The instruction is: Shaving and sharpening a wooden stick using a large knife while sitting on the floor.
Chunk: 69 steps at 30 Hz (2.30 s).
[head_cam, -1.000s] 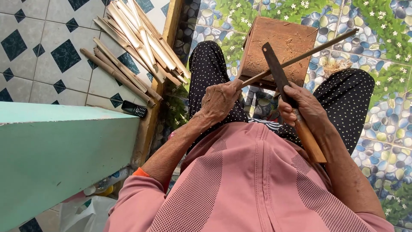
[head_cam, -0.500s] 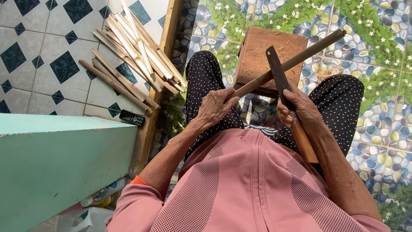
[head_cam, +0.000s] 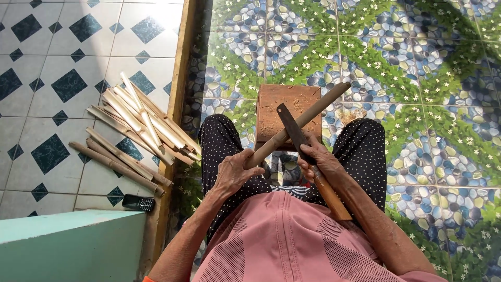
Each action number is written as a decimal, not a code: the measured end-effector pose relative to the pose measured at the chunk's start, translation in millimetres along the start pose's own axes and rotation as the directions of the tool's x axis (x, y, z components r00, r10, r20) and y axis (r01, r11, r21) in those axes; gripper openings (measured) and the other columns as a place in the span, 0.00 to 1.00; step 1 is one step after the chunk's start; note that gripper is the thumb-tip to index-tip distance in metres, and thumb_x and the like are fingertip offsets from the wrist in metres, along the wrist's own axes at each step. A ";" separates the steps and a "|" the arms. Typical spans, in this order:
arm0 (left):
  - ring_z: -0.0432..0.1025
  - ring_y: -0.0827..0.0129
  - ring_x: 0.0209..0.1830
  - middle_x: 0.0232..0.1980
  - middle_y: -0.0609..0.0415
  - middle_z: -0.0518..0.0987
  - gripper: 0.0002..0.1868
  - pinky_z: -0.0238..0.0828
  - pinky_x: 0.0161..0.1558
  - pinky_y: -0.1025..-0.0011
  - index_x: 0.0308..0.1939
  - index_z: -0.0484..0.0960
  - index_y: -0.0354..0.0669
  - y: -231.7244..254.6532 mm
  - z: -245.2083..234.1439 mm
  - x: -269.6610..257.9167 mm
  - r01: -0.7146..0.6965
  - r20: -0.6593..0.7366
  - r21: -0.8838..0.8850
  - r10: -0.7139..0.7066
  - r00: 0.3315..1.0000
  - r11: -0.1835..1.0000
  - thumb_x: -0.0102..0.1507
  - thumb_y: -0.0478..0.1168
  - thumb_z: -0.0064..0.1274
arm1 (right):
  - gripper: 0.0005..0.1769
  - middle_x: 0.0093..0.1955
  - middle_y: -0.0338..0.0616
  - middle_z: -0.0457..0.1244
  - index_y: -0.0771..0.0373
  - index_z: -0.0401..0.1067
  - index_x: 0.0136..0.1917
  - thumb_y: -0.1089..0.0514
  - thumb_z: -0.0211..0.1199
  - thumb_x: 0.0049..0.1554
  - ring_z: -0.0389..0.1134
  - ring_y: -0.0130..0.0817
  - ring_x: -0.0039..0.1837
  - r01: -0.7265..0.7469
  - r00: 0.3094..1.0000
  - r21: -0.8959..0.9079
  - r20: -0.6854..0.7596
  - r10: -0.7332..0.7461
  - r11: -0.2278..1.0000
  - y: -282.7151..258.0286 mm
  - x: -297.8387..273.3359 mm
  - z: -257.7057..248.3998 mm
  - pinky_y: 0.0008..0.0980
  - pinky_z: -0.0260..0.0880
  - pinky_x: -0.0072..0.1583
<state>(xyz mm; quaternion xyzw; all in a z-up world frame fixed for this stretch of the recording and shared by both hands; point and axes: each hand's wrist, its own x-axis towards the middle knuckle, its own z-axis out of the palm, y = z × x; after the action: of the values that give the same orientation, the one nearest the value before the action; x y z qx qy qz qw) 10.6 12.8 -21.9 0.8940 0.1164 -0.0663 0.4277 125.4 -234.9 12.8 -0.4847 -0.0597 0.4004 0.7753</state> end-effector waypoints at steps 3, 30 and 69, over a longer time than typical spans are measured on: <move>0.81 0.43 0.45 0.35 0.46 0.83 0.26 0.77 0.47 0.48 0.56 0.77 0.51 -6.2 6.6 -2.6 -0.009 0.018 0.094 0.007 1.000 0.996 0.58 0.53 0.66 | 0.24 0.26 0.46 0.55 0.56 0.56 0.75 0.59 0.50 0.67 0.59 0.32 0.20 -0.012 1.000 0.017 -0.015 0.012 1.000 1.2 0.2 -1.1 0.32 0.64 0.20; 0.81 0.48 0.34 0.35 0.52 0.83 0.15 0.79 0.36 0.54 0.51 0.73 0.56 -25.9 17.3 -0.4 -0.170 -0.113 0.340 0.219 0.969 0.925 0.62 0.50 0.56 | 0.28 0.26 0.49 0.56 0.56 0.54 0.77 0.61 0.52 0.65 0.60 0.35 0.20 -0.062 0.995 0.083 -0.071 0.068 0.995 -3.5 -3.0 2.8 0.33 0.64 0.19; 0.79 0.40 0.43 0.47 0.54 0.81 0.23 0.79 0.44 0.46 0.63 0.74 0.61 -30.2 26.1 2.8 -0.142 -0.021 0.302 0.156 0.988 0.943 0.63 0.42 0.47 | 0.29 0.27 0.46 0.55 0.58 0.54 0.79 0.58 0.53 0.66 0.59 0.34 0.22 -0.090 0.991 0.089 -0.087 0.098 0.992 9.7 11.9 -28.3 0.33 0.63 0.21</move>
<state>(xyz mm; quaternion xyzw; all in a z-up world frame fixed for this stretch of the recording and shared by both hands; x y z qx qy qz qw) 4.9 11.2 -61.4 0.9559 0.0468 -0.0307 0.2882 141.5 -244.7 -13.4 -0.4716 0.0158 0.4160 0.7774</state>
